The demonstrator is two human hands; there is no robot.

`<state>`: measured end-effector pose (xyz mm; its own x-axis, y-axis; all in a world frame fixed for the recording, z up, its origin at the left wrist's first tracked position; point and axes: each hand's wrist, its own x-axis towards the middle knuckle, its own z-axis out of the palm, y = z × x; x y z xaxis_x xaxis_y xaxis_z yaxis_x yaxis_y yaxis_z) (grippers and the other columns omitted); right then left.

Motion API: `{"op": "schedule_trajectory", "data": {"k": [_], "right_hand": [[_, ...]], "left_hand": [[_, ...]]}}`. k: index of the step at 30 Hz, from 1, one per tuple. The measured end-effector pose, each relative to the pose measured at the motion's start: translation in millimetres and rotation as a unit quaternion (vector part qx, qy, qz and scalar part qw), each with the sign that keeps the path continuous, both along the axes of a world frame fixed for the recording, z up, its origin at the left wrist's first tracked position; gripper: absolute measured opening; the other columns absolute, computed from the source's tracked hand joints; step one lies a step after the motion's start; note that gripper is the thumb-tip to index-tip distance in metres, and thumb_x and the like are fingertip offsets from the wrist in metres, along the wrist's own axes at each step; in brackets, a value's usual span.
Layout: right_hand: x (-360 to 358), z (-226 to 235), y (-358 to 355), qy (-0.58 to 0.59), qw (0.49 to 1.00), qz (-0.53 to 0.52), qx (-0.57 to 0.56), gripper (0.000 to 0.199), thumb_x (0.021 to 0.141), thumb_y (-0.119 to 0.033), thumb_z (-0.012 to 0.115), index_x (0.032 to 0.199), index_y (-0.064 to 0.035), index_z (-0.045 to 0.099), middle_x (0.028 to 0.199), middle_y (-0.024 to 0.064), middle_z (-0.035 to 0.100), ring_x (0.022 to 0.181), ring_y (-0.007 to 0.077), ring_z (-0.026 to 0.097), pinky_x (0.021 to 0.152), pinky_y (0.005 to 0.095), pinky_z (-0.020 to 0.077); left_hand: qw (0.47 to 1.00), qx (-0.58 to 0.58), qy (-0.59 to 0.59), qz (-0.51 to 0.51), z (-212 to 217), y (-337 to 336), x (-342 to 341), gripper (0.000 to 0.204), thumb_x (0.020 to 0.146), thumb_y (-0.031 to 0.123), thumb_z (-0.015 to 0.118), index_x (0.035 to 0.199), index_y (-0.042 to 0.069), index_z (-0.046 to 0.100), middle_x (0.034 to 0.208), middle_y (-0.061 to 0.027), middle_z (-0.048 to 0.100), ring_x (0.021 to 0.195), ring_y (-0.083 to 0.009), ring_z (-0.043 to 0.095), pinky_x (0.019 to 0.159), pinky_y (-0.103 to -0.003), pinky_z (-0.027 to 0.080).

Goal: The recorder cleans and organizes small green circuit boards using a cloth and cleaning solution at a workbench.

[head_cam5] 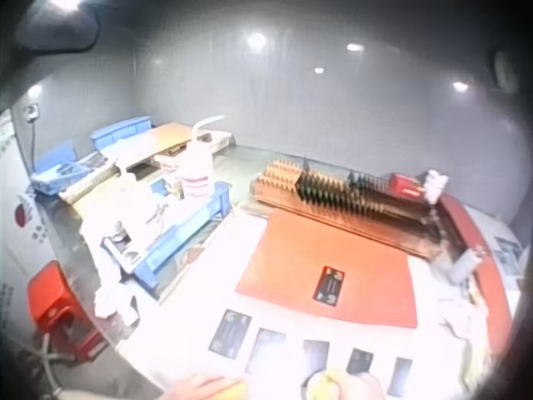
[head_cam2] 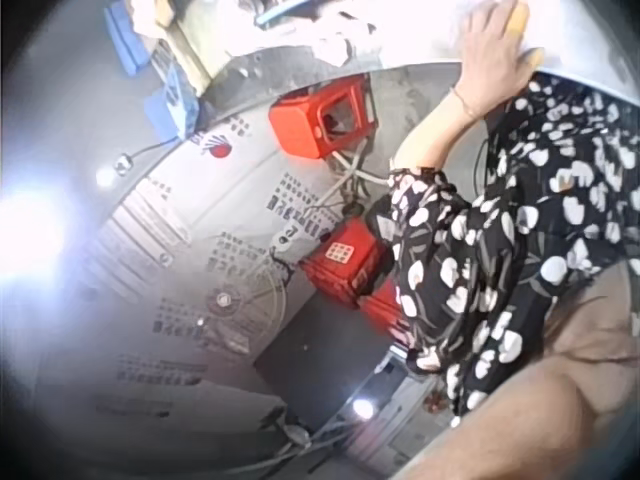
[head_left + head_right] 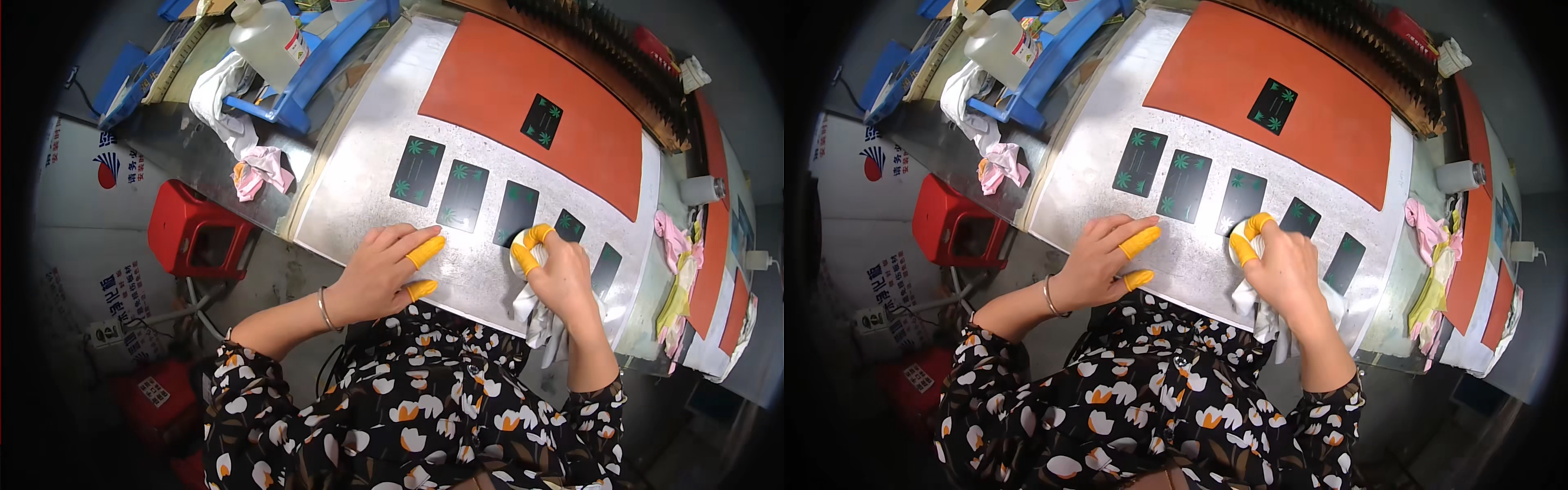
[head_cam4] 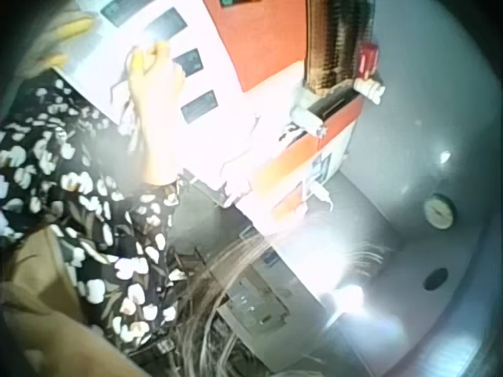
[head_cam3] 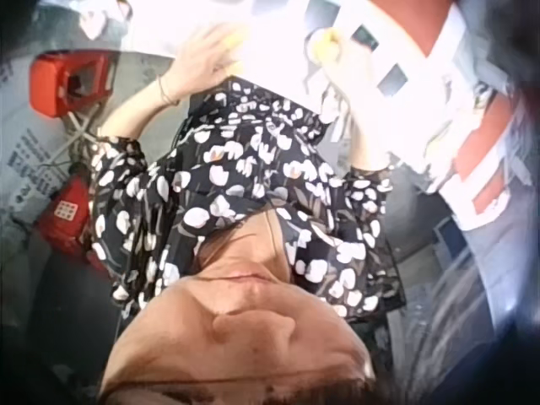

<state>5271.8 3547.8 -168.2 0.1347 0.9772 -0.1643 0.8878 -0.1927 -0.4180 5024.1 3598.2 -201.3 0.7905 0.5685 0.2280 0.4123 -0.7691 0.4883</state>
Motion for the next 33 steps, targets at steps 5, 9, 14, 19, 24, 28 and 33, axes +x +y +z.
{"op": "schedule_trajectory", "data": {"k": [5, 9, 14, 19, 24, 28, 33], "right_hand": [[-9, 5, 33, 0.022, 1.000, 0.010, 0.008, 0.025, 0.069, -0.017, 0.056, 0.087, -0.0008, 0.059, 0.067, 0.0213, 0.059, 0.067, 0.0360, 0.058, 0.064, 0.0416, 0.0446], [-13, 1, 67, -0.009, 1.000, 0.006, 0.013, 0.027, 0.069, -0.018, 0.056, 0.088, 0.0004, 0.059, 0.073, 0.0219, 0.060, 0.072, 0.0349, 0.059, 0.066, 0.0411, 0.0449], [-12, -2, 88, -0.014, 1.000, -0.005, -0.012, 0.028, 0.071, -0.019, 0.056, 0.090, 0.0022, 0.059, 0.074, 0.0205, 0.061, 0.072, 0.0334, 0.059, 0.066, 0.0403, 0.0454], [-9, -10, 91, -0.018, 1.000, -0.008, -0.009, 0.025, 0.073, -0.018, 0.057, 0.089, 0.0014, 0.059, 0.073, 0.0218, 0.060, 0.072, 0.0342, 0.058, 0.066, 0.0388, 0.0436], [-9, -8, 93, -0.020, 1.000, -0.004, -0.020, 0.025, 0.074, -0.019, 0.057, 0.089, 0.0010, 0.059, 0.074, 0.0214, 0.060, 0.073, 0.0339, 0.059, 0.067, 0.0390, 0.0438], [-11, -11, 96, -0.057, 0.998, 0.036, -0.002, 0.028, 0.073, -0.022, 0.057, 0.089, 0.0009, 0.059, 0.074, 0.0187, 0.062, 0.073, 0.0320, 0.060, 0.066, 0.0395, 0.0463], [-11, -16, 102, -0.068, 0.997, 0.034, 0.008, 0.027, 0.073, -0.023, 0.059, 0.086, 0.0002, 0.059, 0.072, 0.0191, 0.061, 0.072, 0.0325, 0.060, 0.066, 0.0399, 0.0463]], "left_hand": [[1.000, 0.000, 0.029, 0.007, -5, -2, 3, 0.051, 0.068, 0.022, 0.065, 0.113, 0.004, 0.049, 0.127, -0.0054, 0.041, 0.101, -0.0251, 0.042, 0.085, -0.035, 0.033], [1.000, 0.008, 0.023, 0.005, -8, -1, 4, 0.052, 0.068, 0.024, 0.065, 0.113, 0.004, 0.049, 0.127, -0.0051, 0.041, 0.100, -0.0244, 0.042, 0.083, -0.034, 0.033], [1.000, 0.015, 0.026, 0.010, -8, -1, 3, 0.051, 0.068, 0.025, 0.065, 0.112, 0.004, 0.050, 0.127, -0.0049, 0.042, 0.098, -0.0236, 0.043, 0.081, -0.033, 0.033], [0.999, 0.017, 0.032, 0.014, -6, -1, 4, 0.049, 0.068, 0.027, 0.065, 0.108, 0.003, 0.053, 0.126, -0.0042, 0.042, 0.098, -0.0228, 0.043, 0.081, -0.033, 0.034], [0.999, 0.022, 0.040, 0.016, -7, 0, 4, 0.048, 0.067, 0.027, 0.065, 0.107, 0.003, 0.053, 0.126, -0.0034, 0.042, 0.098, -0.0223, 0.043, 0.080, -0.033, 0.034], [0.998, 0.021, 0.051, 0.017, -6, 0, 5, 0.048, 0.067, 0.028, 0.065, 0.107, 0.003, 0.054, 0.126, -0.0030, 0.042, 0.098, -0.0221, 0.043, 0.080, -0.033, 0.034], [0.999, 0.026, 0.043, 0.017, -7, 0, 6, 0.049, 0.067, 0.028, 0.065, 0.108, 0.004, 0.053, 0.127, -0.0029, 0.041, 0.097, -0.0218, 0.043, 0.080, -0.032, 0.034]]}}
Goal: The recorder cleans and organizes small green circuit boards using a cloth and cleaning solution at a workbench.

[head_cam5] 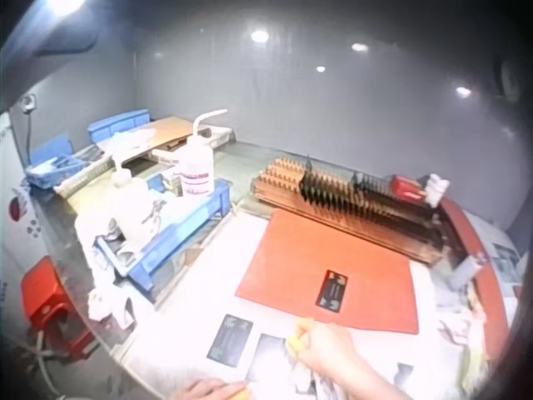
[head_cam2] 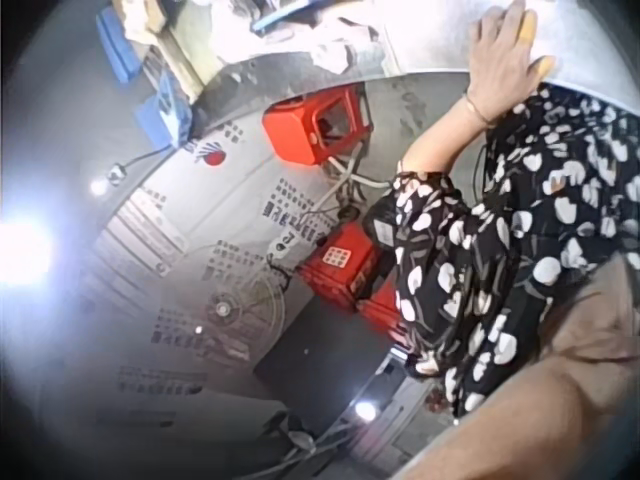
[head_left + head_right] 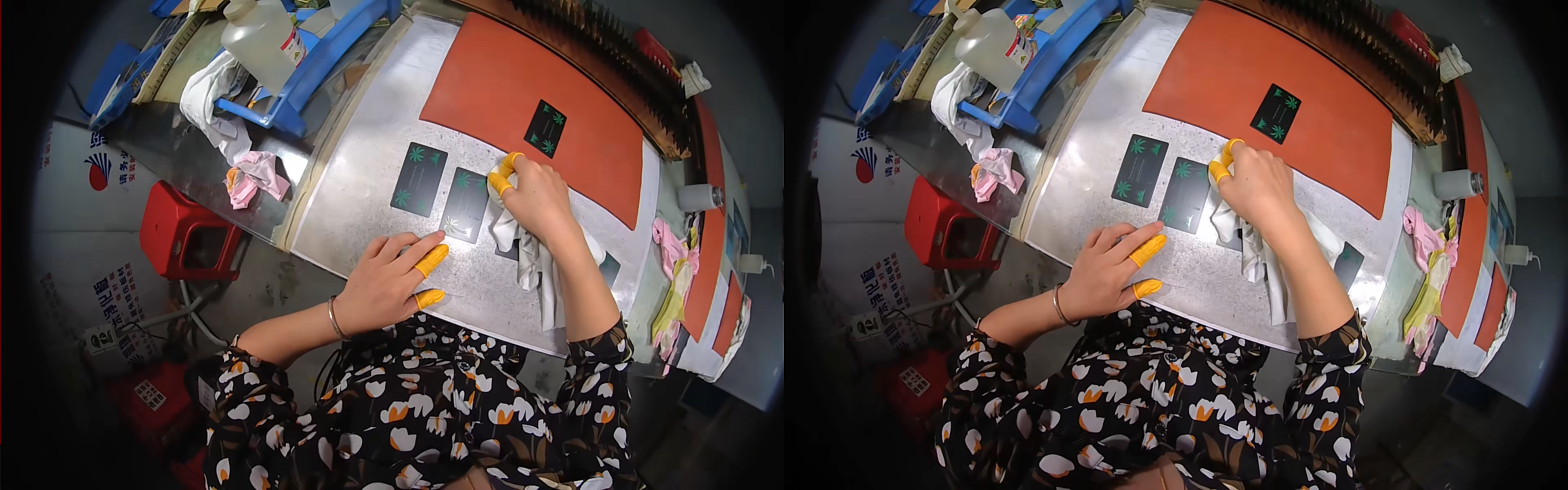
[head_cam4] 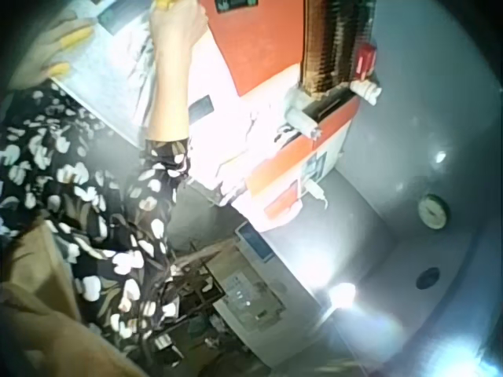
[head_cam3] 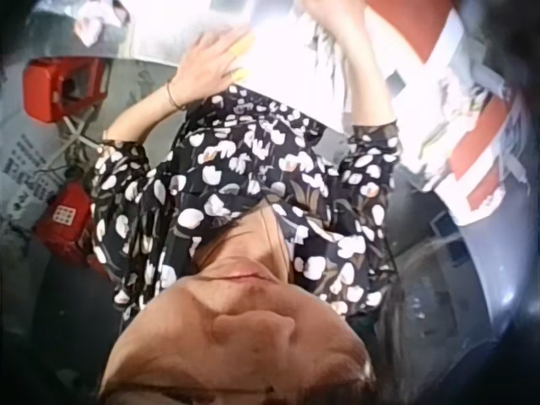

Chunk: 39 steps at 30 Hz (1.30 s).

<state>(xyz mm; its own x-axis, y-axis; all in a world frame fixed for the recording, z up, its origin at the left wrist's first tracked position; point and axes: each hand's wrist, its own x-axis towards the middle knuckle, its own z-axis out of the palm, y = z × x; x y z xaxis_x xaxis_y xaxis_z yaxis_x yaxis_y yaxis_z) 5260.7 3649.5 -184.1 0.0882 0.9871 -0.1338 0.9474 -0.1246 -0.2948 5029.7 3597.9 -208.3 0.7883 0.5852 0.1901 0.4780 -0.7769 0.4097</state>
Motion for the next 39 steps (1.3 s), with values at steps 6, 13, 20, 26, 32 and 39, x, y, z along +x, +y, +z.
{"op": "schedule_trajectory", "data": {"k": [6, 13, 20, 26, 32, 39], "right_hand": [[-1, 2, 0, 0.035, 0.999, 0.007, -0.003, 0.026, 0.072, -0.021, 0.059, 0.088, -0.0015, 0.060, 0.072, 0.0201, 0.061, 0.073, 0.0331, 0.059, 0.067, 0.0408, 0.0455], [-4, -8, 2, 0.030, 0.997, 0.005, 0.077, 0.019, 0.070, -0.018, 0.058, 0.084, -0.0063, 0.062, 0.065, 0.0179, 0.060, 0.063, 0.0331, 0.059, 0.059, 0.0413, 0.0463], [-5, -9, -2, -0.023, 0.998, 0.011, 0.049, 0.021, 0.067, -0.015, 0.056, 0.086, -0.0093, 0.063, 0.069, 0.0165, 0.061, 0.066, 0.0316, 0.061, 0.063, 0.0410, 0.0478], [10, -6, -2, -0.054, 0.998, 0.002, 0.036, 0.024, 0.068, -0.017, 0.059, 0.089, -0.0062, 0.061, 0.070, 0.0176, 0.061, 0.070, 0.0324, 0.059, 0.064, 0.0414, 0.0457], [3, 15, -22, -0.007, 1.000, -0.028, 0.000, 0.024, 0.072, -0.019, 0.059, 0.091, -0.0043, 0.060, 0.072, 0.0185, 0.060, 0.072, 0.0342, 0.058, 0.066, 0.0413, 0.0433], [-29, 7, 9, 0.049, 0.998, 0.004, 0.030, 0.028, 0.071, -0.022, 0.057, 0.088, 0.0003, 0.059, 0.075, 0.0196, 0.061, 0.074, 0.0337, 0.060, 0.066, 0.0411, 0.0458]], "left_hand": [[1.000, 0.006, 0.014, 0.003, -1, -2, -1, 0.052, 0.067, 0.031, 0.064, 0.110, 0.005, 0.052, 0.128, -0.0023, 0.041, 0.096, -0.0208, 0.043, 0.078, -0.033, 0.033], [0.999, 0.018, 0.034, -0.010, 0, 1, 0, 0.055, 0.066, 0.032, 0.064, 0.112, 0.004, 0.051, 0.128, -0.0026, 0.041, 0.097, -0.0211, 0.043, 0.078, -0.033, 0.032], [0.999, 0.026, 0.036, -0.008, -1, 0, -1, 0.054, 0.065, 0.032, 0.064, 0.109, 0.003, 0.052, 0.129, -0.0038, 0.040, 0.098, -0.0214, 0.043, 0.078, -0.033, 0.032], [1.000, 0.022, 0.021, -0.006, -3, -2, 1, 0.053, 0.067, 0.033, 0.063, 0.109, 0.003, 0.053, 0.129, -0.0033, 0.040, 0.098, -0.0211, 0.043, 0.078, -0.034, 0.032], [1.000, 0.027, 0.015, -0.002, -3, -1, -3, 0.054, 0.066, 0.034, 0.063, 0.109, 0.002, 0.052, 0.129, -0.0034, 0.040, 0.097, -0.0210, 0.043, 0.078, -0.033, 0.033], [0.999, 0.030, 0.008, -0.009, -7, 0, -3, 0.054, 0.067, 0.036, 0.063, 0.108, 0.002, 0.053, 0.127, -0.0051, 0.041, 0.096, -0.0209, 0.043, 0.078, -0.033, 0.033]]}}
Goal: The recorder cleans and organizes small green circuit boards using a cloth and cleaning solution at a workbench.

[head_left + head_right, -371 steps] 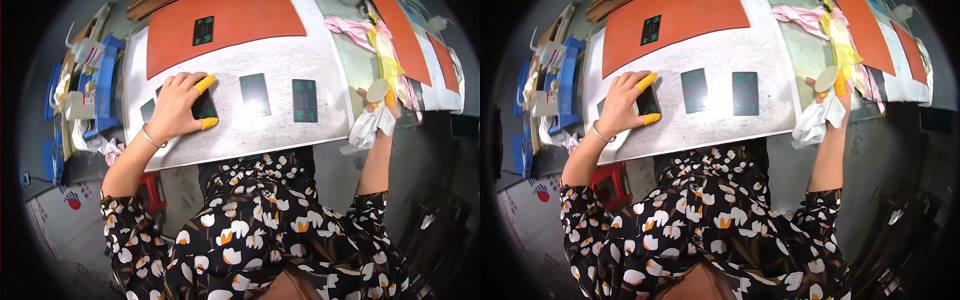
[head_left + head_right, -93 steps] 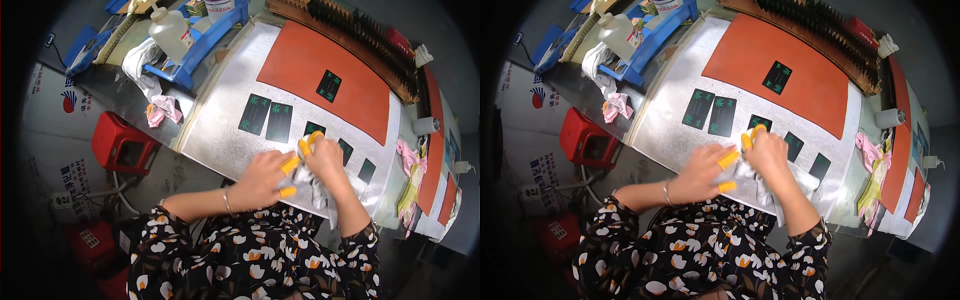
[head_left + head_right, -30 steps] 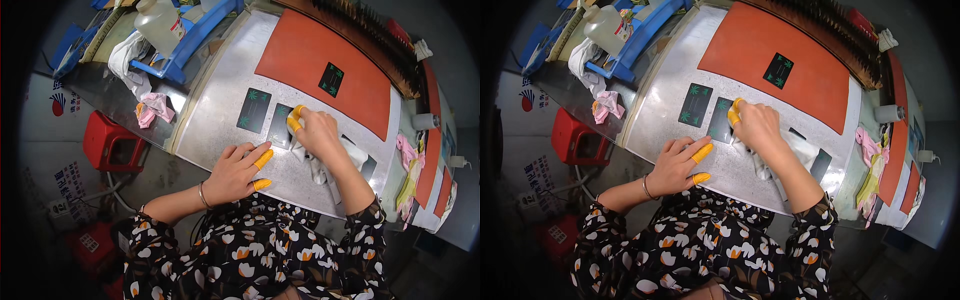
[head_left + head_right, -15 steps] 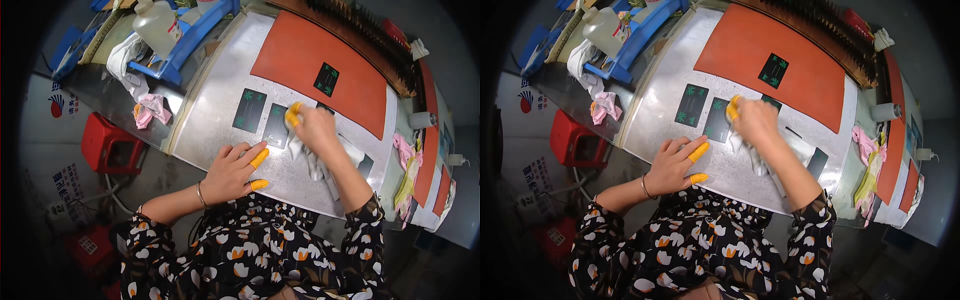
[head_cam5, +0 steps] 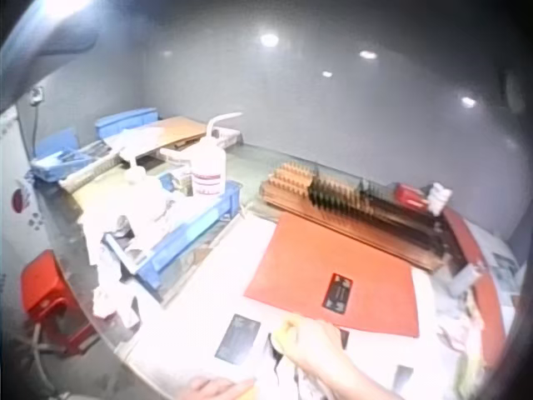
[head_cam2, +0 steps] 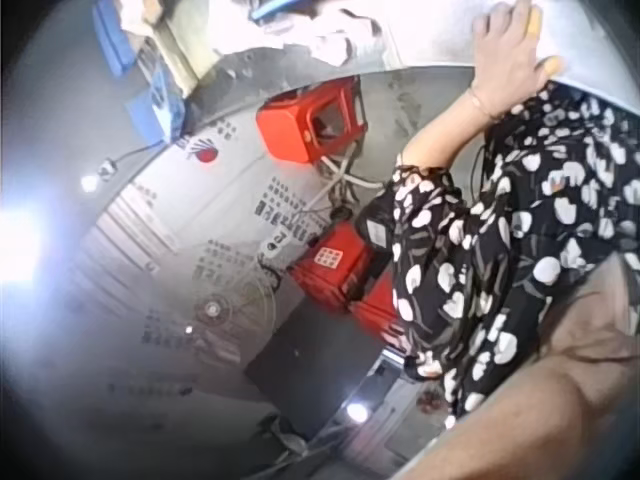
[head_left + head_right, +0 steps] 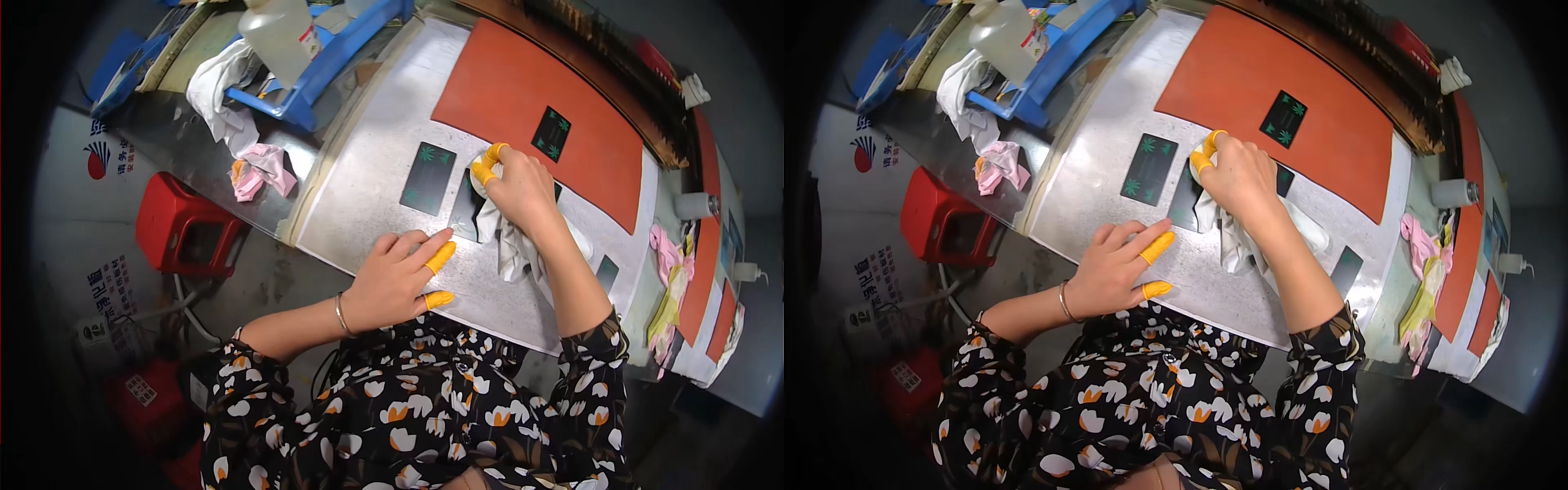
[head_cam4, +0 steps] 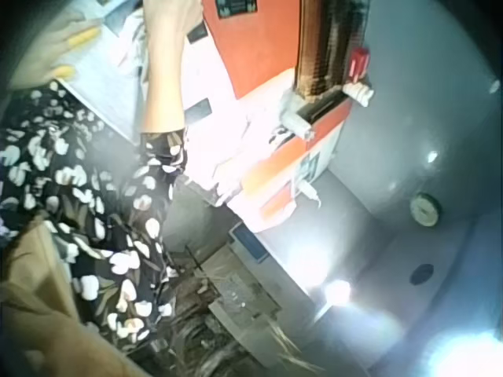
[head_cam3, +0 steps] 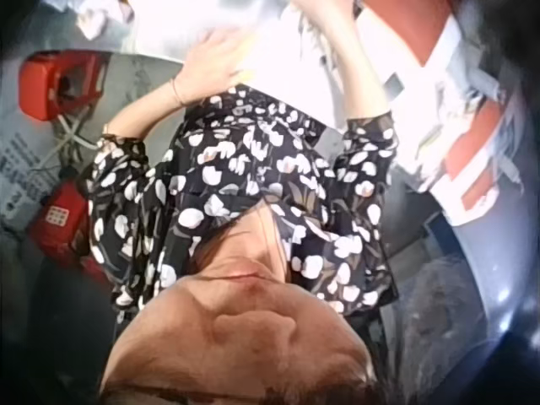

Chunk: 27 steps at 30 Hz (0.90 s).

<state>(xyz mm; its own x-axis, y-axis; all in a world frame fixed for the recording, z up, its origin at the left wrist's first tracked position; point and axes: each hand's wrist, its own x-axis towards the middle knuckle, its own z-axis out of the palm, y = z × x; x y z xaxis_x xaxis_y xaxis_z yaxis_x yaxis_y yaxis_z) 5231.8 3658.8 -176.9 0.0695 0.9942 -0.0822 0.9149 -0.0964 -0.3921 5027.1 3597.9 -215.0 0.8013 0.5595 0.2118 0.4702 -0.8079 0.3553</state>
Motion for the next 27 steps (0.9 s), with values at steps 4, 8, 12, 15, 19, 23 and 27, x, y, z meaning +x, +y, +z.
{"op": "schedule_trajectory", "data": {"k": [4, 8, 12, 15, 19, 23, 27], "right_hand": [[-10, -15, 4, -0.019, 0.999, -0.031, 0.003, 0.030, 0.072, -0.026, 0.059, 0.087, -0.0007, 0.060, 0.075, 0.0198, 0.061, 0.074, 0.0349, 0.060, 0.066, 0.0419, 0.0465], [-30, -12, -24, -0.032, 0.998, -0.021, -0.039, 0.026, 0.073, -0.025, 0.059, 0.081, 0.0003, 0.058, 0.069, 0.0215, 0.060, 0.067, 0.0363, 0.060, 0.062, 0.0438, 0.0469], [-41, -10, -51, -0.016, 0.998, -0.001, -0.054, 0.027, 0.073, -0.024, 0.059, 0.079, 0.0024, 0.057, 0.067, 0.0213, 0.060, 0.065, 0.0358, 0.060, 0.061, 0.0432, 0.0471], [-46, -9, -71, -0.018, 0.998, 0.017, -0.050, 0.025, 0.072, -0.022, 0.058, 0.079, 0.0020, 0.057, 0.060, 0.0203, 0.059, 0.058, 0.0355, 0.059, 0.057, 0.0430, 0.0468], [-44, -10, -88, -0.011, 0.994, 0.071, -0.086, 0.027, 0.069, -0.020, 0.060, 0.087, 0.0003, 0.057, 0.057, 0.0190, 0.057, 0.058, 0.0354, 0.058, 0.057, 0.0436, 0.0446], [-30, 3, -91, 0.003, 0.992, 0.092, -0.086, 0.025, 0.070, -0.019, 0.060, 0.087, -0.0011, 0.057, 0.056, 0.0190, 0.056, 0.057, 0.0341, 0.057, 0.056, 0.0428, 0.0437], [-21, 20, -72, 0.030, 0.995, 0.030, -0.088, 0.026, 0.070, -0.020, 0.057, 0.090, -0.0022, 0.058, 0.061, 0.0202, 0.058, 0.063, 0.0352, 0.058, 0.060, 0.0430, 0.0444]], "left_hand": [[1.000, -0.006, -0.009, 0.001, -1, -1, 1, 0.054, 0.069, 0.039, 0.061, 0.108, 0.002, 0.053, 0.127, -0.0067, 0.042, 0.096, -0.0208, 0.044, 0.078, -0.034, 0.033], [1.000, 0.019, -0.016, 0.013, 0, -3, 0, 0.055, 0.069, 0.039, 0.061, 0.108, 0.002, 0.053, 0.124, -0.0078, 0.044, 0.095, -0.0210, 0.045, 0.077, -0.034, 0.033], [0.998, 0.013, -0.066, 0.008, -4, -1, -4, 0.047, 0.068, 0.031, 0.064, 0.104, 0.001, 0.055, 0.120, -0.0088, 0.048, 0.095, -0.0220, 0.047, 0.076, -0.035, 0.035], [0.989, -0.029, -0.148, 0.007, -13, 3, -13, 0.040, 0.068, 0.023, 0.065, 0.101, 0.002, 0.056, 0.114, -0.0100, 0.052, 0.097, -0.0243, 0.049, 0.080, -0.036, 0.036], [0.987, -0.049, -0.127, 0.085, 12, 33, -21, 0.063, 0.064, 0.022, 0.067, 0.119, 0.001, 0.042, 0.124, -0.0130, 0.042, 0.110, -0.0288, 0.041, 0.090, -0.039, 0.031], [0.996, -0.031, -0.074, 0.041, 20, 95, -14, 0.082, 0.059, 0.026, 0.071, 0.125, -0.004, 0.032, 0.130, -0.0173, 0.032, 0.118, -0.0319, 0.030, 0.094, -0.042, 0.025], [0.998, -0.060, -0.001, -0.010, 17, 110, -17, 0.079, 0.060, 0.027, 0.071, 0.125, 0.000, 0.034, 0.123, -0.0169, 0.040, 0.118, -0.0310, 0.032, 0.095, -0.041, 0.025]]}}
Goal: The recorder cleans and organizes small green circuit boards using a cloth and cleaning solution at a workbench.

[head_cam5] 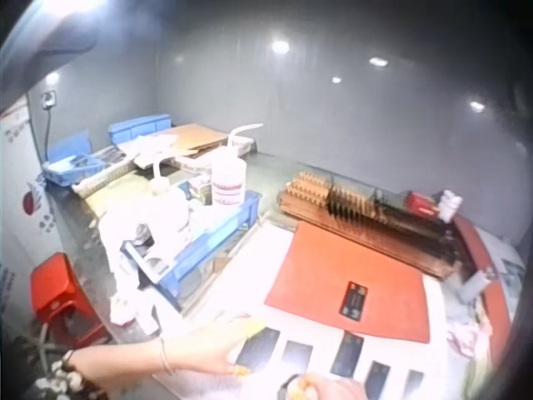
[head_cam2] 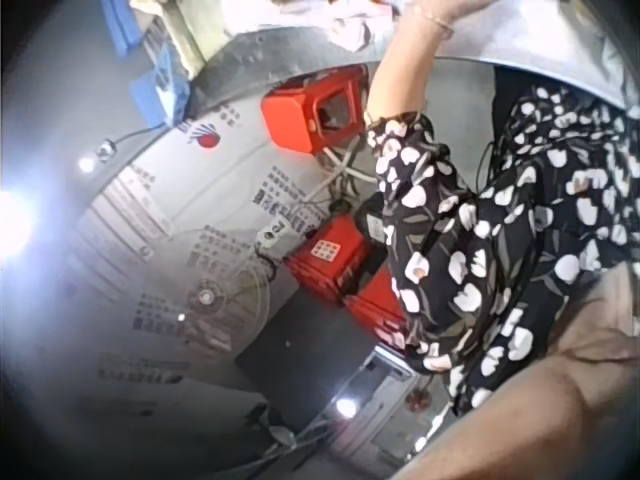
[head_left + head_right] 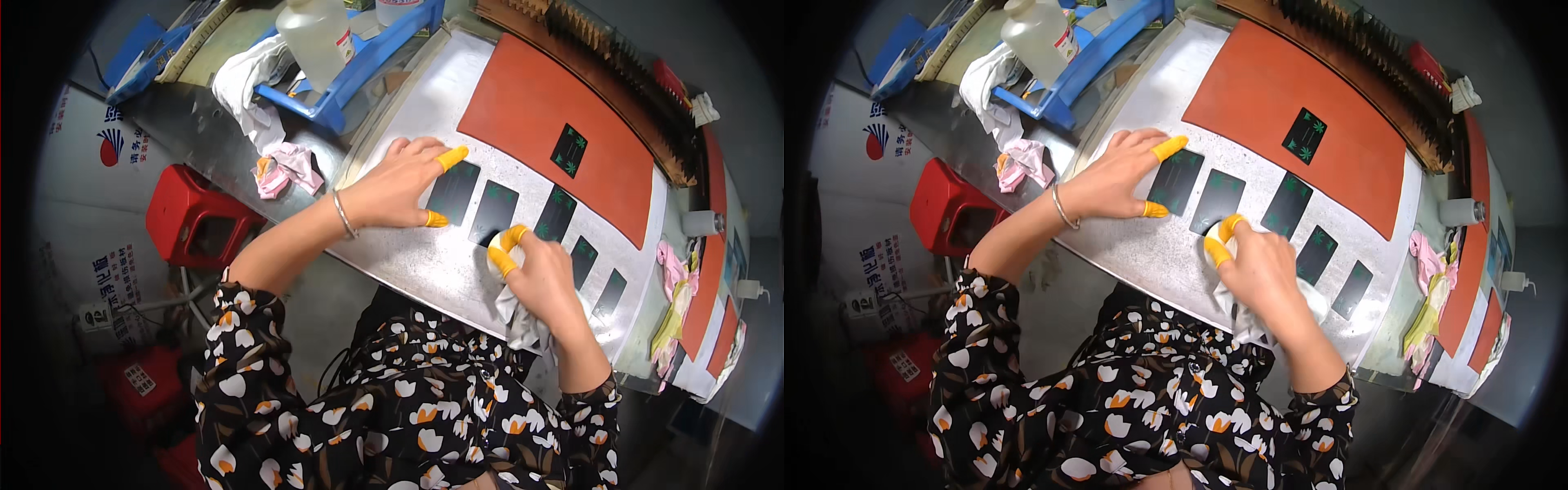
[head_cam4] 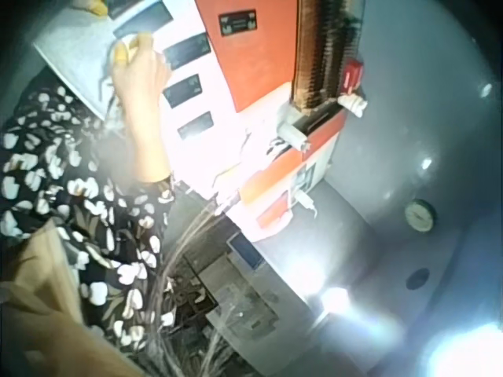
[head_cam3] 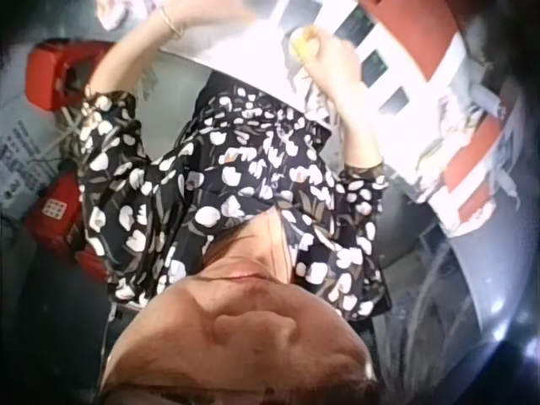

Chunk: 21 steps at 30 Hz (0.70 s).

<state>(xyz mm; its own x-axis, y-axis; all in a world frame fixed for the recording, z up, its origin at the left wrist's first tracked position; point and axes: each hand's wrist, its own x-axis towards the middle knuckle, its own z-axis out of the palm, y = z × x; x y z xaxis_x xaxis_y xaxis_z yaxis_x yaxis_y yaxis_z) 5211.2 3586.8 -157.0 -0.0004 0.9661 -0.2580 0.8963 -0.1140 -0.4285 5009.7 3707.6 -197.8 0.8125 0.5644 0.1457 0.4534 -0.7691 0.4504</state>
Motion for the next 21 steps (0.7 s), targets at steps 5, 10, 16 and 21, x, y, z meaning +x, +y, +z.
{"op": "schedule_trajectory", "data": {"k": [5, 10, 16, 21], "right_hand": [[9, 0, 39, 0.035, 0.998, -0.023, 0.047, 0.027, 0.072, -0.020, 0.056, 0.090, -0.0004, 0.058, 0.067, 0.0220, 0.058, 0.068, 0.0366, 0.057, 0.066, 0.0417, 0.0438], [-16, -4, 88, 0.038, 0.998, -0.004, 0.059, 0.027, 0.073, -0.021, 0.058, 0.088, 0.0013, 0.059, 0.079, 0.0224, 0.060, 0.078, 0.0358, 0.057, 0.070, 0.0398, 0.0428], [-36, -33, 119, -0.037, 0.995, -0.013, 0.091, 0.025, 0.071, -0.018, 0.056, 0.085, 0.0022, 0.059, 0.080, 0.0224, 0.061, 0.077, 0.0359, 0.060, 0.068, 0.0432, 0.0465], [-58, -36, 87, -0.034, 0.997, 0.006, 0.075, 0.022, 0.071, -0.016, 0.056, 0.079, 0.0044, 0.055, 0.072, 0.0254, 0.058, 0.070, 0.0393, 0.058, 0.065, 0.0449, 0.0468]], "left_hand": [[0.995, 0.064, -0.068, 0.030, -2, -28, -15, 0.067, 0.064, 0.026, 0.069, 0.120, 0.002, 0.040, 0.120, -0.0127, 0.044, 0.111, -0.0270, 0.038, 0.089, -0.038, 0.029], [0.998, 0.022, -0.043, 0.041, -10, -79, -36, 0.057, 0.068, 0.028, 0.066, 0.115, 0.003, 0.046, 0.124, -0.0089, 0.043, 0.105, -0.0259, 0.043, 0.085, -0.037, 0.032], [0.996, 0.084, -0.027, 0.034, -15, -80, -32, 0.051, 0.067, 0.035, 0.064, 0.106, 0.003, 0.054, 0.124, -0.0062, 0.045, 0.101, -0.0211, 0.046, 0.080, -0.035, 0.033], [0.995, 0.082, -0.042, 0.033, -19, -79, -33, 0.048, 0.067, 0.031, 0.064, 0.104, 0.002, 0.054, 0.122, -0.0071, 0.047, 0.101, -0.0216, 0.047, 0.080, -0.035, 0.035]]}}
